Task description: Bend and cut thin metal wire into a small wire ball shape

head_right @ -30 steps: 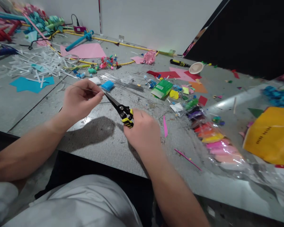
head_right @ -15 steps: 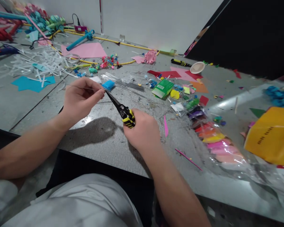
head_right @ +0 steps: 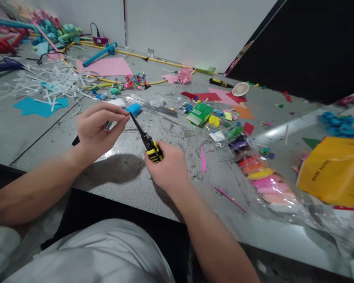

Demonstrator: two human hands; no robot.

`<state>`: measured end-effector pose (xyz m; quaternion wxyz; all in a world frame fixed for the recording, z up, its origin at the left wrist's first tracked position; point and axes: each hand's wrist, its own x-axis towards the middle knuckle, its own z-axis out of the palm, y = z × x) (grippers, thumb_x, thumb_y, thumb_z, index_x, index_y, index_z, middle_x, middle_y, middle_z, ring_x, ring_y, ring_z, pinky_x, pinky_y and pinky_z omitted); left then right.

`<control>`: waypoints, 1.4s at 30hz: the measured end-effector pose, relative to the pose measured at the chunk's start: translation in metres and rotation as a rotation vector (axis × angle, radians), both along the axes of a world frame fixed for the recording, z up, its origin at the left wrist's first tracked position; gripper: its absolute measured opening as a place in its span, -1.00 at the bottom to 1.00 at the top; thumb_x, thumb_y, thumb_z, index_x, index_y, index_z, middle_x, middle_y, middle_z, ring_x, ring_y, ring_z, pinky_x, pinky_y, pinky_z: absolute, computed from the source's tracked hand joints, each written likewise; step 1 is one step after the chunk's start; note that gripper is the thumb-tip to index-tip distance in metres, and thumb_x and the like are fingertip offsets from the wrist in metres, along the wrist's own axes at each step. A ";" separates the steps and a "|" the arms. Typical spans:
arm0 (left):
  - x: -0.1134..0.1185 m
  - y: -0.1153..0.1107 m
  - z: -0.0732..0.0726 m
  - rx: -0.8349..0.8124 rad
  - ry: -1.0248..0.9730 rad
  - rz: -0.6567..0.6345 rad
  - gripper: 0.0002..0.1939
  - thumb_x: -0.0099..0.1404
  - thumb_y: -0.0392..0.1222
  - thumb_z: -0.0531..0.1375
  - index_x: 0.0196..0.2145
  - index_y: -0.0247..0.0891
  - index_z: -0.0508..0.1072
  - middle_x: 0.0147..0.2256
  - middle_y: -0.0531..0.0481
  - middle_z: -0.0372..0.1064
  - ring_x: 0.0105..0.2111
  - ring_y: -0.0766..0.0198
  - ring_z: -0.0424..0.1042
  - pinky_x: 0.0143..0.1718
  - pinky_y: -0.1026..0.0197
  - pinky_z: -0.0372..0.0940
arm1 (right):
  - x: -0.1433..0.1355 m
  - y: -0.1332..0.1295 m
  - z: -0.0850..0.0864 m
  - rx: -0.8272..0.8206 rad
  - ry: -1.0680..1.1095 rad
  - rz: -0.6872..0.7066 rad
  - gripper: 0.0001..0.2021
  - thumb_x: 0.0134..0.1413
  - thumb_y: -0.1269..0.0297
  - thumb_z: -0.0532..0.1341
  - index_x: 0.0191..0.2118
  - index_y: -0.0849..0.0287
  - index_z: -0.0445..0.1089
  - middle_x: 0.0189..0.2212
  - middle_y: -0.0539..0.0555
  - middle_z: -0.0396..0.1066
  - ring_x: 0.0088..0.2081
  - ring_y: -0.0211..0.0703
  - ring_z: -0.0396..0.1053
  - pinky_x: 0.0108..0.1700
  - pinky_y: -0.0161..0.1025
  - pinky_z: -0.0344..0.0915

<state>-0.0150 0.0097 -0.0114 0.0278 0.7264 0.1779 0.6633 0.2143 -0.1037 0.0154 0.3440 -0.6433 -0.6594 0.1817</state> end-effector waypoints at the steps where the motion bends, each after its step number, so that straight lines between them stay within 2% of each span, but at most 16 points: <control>1: 0.001 0.003 -0.001 0.069 -0.002 0.021 -0.73 0.82 0.04 0.40 -0.12 -0.05 0.70 -0.10 -0.06 0.84 -0.16 0.18 0.80 -0.07 0.09 0.70 | -0.001 0.000 0.001 -0.024 0.035 0.008 -0.74 0.18 -0.09 0.42 -0.24 -0.03 0.61 -0.39 0.08 0.71 -0.33 0.11 0.63 -0.19 -0.04 0.45; 4: 0.003 0.009 -0.004 0.171 -0.003 0.039 -0.82 0.82 -0.04 0.41 -0.06 -0.04 0.71 -0.10 -0.03 0.82 -0.17 0.21 0.80 -0.12 0.13 0.66 | -0.005 -0.001 0.002 -0.108 0.130 0.036 -0.68 0.18 -0.16 0.43 -0.27 -0.02 0.57 -0.43 0.04 0.64 -0.34 0.07 0.58 -0.20 -0.05 0.40; 7: 0.003 0.010 -0.006 0.094 -0.029 -0.050 -0.80 0.81 0.01 0.45 -0.07 -0.02 0.71 -0.08 -0.07 0.82 -0.14 0.14 0.81 -0.07 0.05 0.69 | -0.009 -0.001 0.002 -0.182 0.194 0.058 -0.66 0.15 -0.19 0.45 -0.30 -0.04 0.53 -0.42 0.02 0.61 -0.32 0.06 0.56 -0.20 -0.05 0.38; 9: 0.002 0.009 -0.008 -0.039 -0.052 -0.097 -0.73 0.79 0.09 0.47 -0.11 -0.04 0.71 -0.09 -0.10 0.82 -0.11 0.10 0.82 -0.01 -0.01 0.71 | -0.008 0.000 0.002 -0.216 0.201 0.073 -0.63 0.15 -0.21 0.48 -0.28 -0.05 0.50 -0.41 0.02 0.61 -0.31 0.08 0.56 -0.19 -0.04 0.40; 11: 0.002 0.009 -0.009 -0.208 -0.102 -0.126 -0.62 0.74 0.22 0.52 -0.14 -0.07 0.69 -0.11 -0.12 0.81 -0.11 0.09 0.82 -0.02 -0.02 0.73 | -0.003 0.003 0.001 -0.224 0.113 0.061 -0.63 0.17 -0.19 0.50 -0.24 -0.06 0.48 -0.34 0.05 0.64 -0.25 0.14 0.59 -0.13 -0.01 0.44; 13: 0.001 0.009 -0.007 -0.415 -0.154 -0.164 -0.50 0.63 0.35 0.60 -0.16 -0.11 0.69 -0.13 -0.12 0.79 -0.14 0.10 0.80 -0.08 0.00 0.73 | 0.005 0.008 0.000 -0.218 -0.073 0.010 -0.68 0.24 -0.11 0.49 -0.15 -0.04 0.49 -0.20 0.14 0.71 -0.12 0.25 0.66 -0.04 0.05 0.48; 15: 0.001 0.008 -0.003 -0.588 -0.181 -0.235 -0.43 0.48 0.39 0.70 -0.18 -0.13 0.68 -0.21 -0.06 0.76 -0.24 0.15 0.75 -0.16 0.05 0.72 | 0.013 0.014 -0.001 -0.221 -0.275 -0.054 -0.70 0.32 -0.01 0.49 -0.01 0.01 0.54 0.02 0.30 0.76 0.08 0.40 0.71 0.09 0.11 0.52; 17: 0.001 0.006 0.002 -0.741 -0.173 -0.345 -0.41 0.38 0.35 0.78 -0.21 -0.13 0.67 -0.29 0.00 0.70 -0.31 0.19 0.71 -0.20 0.06 0.71 | 0.018 0.021 -0.004 -0.250 -0.440 -0.086 -0.64 0.38 0.05 0.51 0.13 0.10 0.57 0.20 0.46 0.73 0.26 0.51 0.68 0.20 0.17 0.53; 20: 0.003 -0.003 0.009 -0.943 -0.113 -0.528 -0.42 0.27 0.24 0.85 -0.25 -0.14 0.66 -0.36 0.03 0.66 -0.35 0.20 0.68 -0.23 0.08 0.70 | 0.021 0.026 -0.008 -0.307 -0.588 -0.085 -0.55 0.43 0.00 0.56 0.20 0.19 0.60 0.24 0.52 0.70 0.32 0.55 0.65 0.28 0.20 0.52; 24: 0.003 -0.018 0.017 -1.187 -0.002 -0.613 -0.48 0.18 0.08 0.88 -0.29 -0.19 0.70 -0.43 0.05 0.62 -0.40 0.25 0.65 -0.29 0.18 0.61 | 0.023 0.026 -0.012 -0.287 -0.588 -0.042 -0.53 0.42 -0.05 0.56 0.19 0.19 0.64 0.21 0.46 0.68 0.32 0.52 0.64 0.32 0.23 0.55; 26: 0.004 -0.022 0.020 -1.275 0.018 -0.628 -0.50 0.13 0.02 0.89 -0.31 -0.21 0.72 -0.45 0.05 0.61 -0.43 0.27 0.61 -0.32 0.20 0.56 | 0.023 0.023 -0.013 -0.190 -0.520 -0.003 -0.59 0.39 -0.01 0.56 0.15 0.14 0.65 0.21 0.44 0.67 0.33 0.51 0.61 0.35 0.28 0.56; 28: 0.005 -0.024 0.023 -1.317 0.044 -0.629 -0.52 0.09 -0.03 0.89 -0.33 -0.21 0.73 -0.47 0.05 0.60 -0.44 0.28 0.58 -0.34 0.21 0.50 | 0.022 0.021 -0.012 -0.037 -0.369 0.092 -0.71 0.41 0.04 0.51 0.07 0.08 0.66 0.15 0.36 0.70 0.25 0.42 0.63 0.30 0.25 0.58; 30: 0.006 -0.025 0.025 -1.318 0.082 -0.627 -0.54 0.08 -0.04 0.88 -0.36 -0.21 0.74 -0.48 0.04 0.59 -0.43 0.27 0.55 -0.35 0.21 0.44 | 0.019 0.019 -0.009 0.083 -0.148 0.220 -0.81 0.46 0.05 0.42 -0.04 0.03 0.64 -0.03 0.23 0.71 0.04 0.23 0.66 0.12 0.12 0.59; 33: 0.006 -0.025 0.027 -1.299 0.129 -0.624 -0.56 0.11 -0.02 0.86 -0.37 -0.22 0.75 -0.45 -0.01 0.62 -0.40 0.25 0.56 -0.32 0.16 0.43 | 0.010 0.017 -0.006 0.125 0.095 0.335 -0.83 0.43 0.07 0.34 -0.19 -0.01 0.56 -0.31 0.04 0.61 -0.26 0.01 0.53 -0.14 -0.03 0.46; 38: 0.006 -0.025 0.025 -1.326 0.113 -0.615 -0.60 0.16 -0.04 0.84 -0.36 -0.20 0.75 -0.44 0.00 0.61 -0.40 0.23 0.56 -0.32 0.13 0.48 | 0.002 0.019 -0.009 0.075 0.174 0.354 -0.86 0.26 0.11 0.36 -0.29 -0.02 0.47 -0.41 -0.04 0.53 -0.36 -0.11 0.39 -0.22 -0.09 0.37; 42: 0.007 -0.026 0.022 -1.345 0.104 -0.588 -0.61 0.14 -0.09 0.83 -0.37 -0.21 0.74 -0.45 0.01 0.62 -0.41 0.26 0.59 -0.33 0.18 0.50 | 0.001 0.019 -0.009 0.053 0.201 0.355 -0.86 0.20 0.10 0.39 -0.30 -0.02 0.48 -0.42 -0.05 0.51 -0.37 -0.12 0.36 -0.24 -0.10 0.34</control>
